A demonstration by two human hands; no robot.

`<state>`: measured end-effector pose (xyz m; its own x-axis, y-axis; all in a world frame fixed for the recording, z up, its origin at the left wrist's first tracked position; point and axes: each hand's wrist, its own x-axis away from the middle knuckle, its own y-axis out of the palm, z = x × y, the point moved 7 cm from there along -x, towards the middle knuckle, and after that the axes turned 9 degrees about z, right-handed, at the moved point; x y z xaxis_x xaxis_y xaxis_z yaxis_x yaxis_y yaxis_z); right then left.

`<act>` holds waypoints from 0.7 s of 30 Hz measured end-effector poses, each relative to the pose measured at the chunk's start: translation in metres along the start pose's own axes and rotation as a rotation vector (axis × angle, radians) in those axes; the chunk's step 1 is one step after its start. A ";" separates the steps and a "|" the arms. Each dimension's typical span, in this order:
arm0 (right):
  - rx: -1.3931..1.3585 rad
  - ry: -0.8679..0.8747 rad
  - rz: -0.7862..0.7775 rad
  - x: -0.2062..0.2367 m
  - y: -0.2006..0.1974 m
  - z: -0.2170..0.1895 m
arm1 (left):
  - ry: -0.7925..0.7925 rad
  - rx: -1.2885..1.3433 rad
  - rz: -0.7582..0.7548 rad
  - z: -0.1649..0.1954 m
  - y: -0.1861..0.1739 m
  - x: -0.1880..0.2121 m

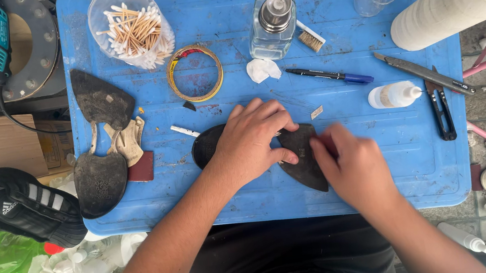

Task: The person sands the edges of a black shoe sole with a sanding block, then uses a rotary tool to grind and smooth the sole's surface. The work is performed on a blue workbench with various tools and materials nearby.

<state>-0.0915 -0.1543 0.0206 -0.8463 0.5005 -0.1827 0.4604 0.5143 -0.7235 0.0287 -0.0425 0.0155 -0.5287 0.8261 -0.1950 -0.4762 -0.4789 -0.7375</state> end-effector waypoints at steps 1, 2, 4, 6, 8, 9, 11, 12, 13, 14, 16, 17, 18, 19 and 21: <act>0.001 -0.010 -0.019 0.006 -0.002 -0.003 | -0.005 0.005 0.003 0.000 0.000 0.000; 0.001 0.027 -0.016 0.008 -0.003 -0.001 | 0.014 0.004 0.007 0.000 -0.001 0.000; 0.002 0.100 -0.015 0.007 -0.002 0.005 | 0.048 0.002 0.017 0.002 -0.002 0.000; -0.004 0.045 0.016 -0.006 0.003 0.006 | 0.071 0.004 0.034 0.003 -0.005 0.001; -0.004 0.020 0.028 -0.016 0.008 0.009 | 0.054 0.004 0.028 0.002 -0.003 0.001; -0.002 0.017 0.029 -0.018 0.009 0.010 | 0.030 0.000 0.018 0.000 -0.002 0.001; 0.040 0.012 0.025 -0.012 0.006 0.010 | 0.007 0.015 0.012 0.000 0.000 0.001; 0.071 0.002 0.022 -0.005 0.003 0.008 | 0.006 0.025 0.021 0.000 -0.001 0.001; 0.101 -0.015 0.020 0.002 -0.001 0.006 | 0.005 0.031 0.034 -0.001 -0.003 0.001; 0.097 -0.002 0.003 0.009 -0.003 0.006 | 0.007 0.034 0.034 0.000 -0.003 0.001; 0.095 0.027 -0.039 0.018 -0.007 0.010 | 0.006 0.047 0.032 0.000 -0.002 0.001; 0.079 0.025 -0.056 0.020 -0.008 0.011 | 0.010 0.046 0.037 0.000 -0.003 0.002; 0.066 0.022 -0.067 0.021 -0.009 0.012 | 0.021 0.046 0.044 0.000 -0.003 0.003; 0.054 0.020 -0.072 0.019 -0.009 0.013 | 0.038 0.046 0.050 0.000 -0.003 0.002; 0.049 0.029 -0.069 0.016 -0.010 0.014 | 0.054 0.047 0.068 0.000 -0.005 0.003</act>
<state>-0.1131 -0.1609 0.0157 -0.8669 0.4856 -0.1125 0.3873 0.5141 -0.7653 0.0298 -0.0376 0.0185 -0.5227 0.8055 -0.2792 -0.4734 -0.5466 -0.6908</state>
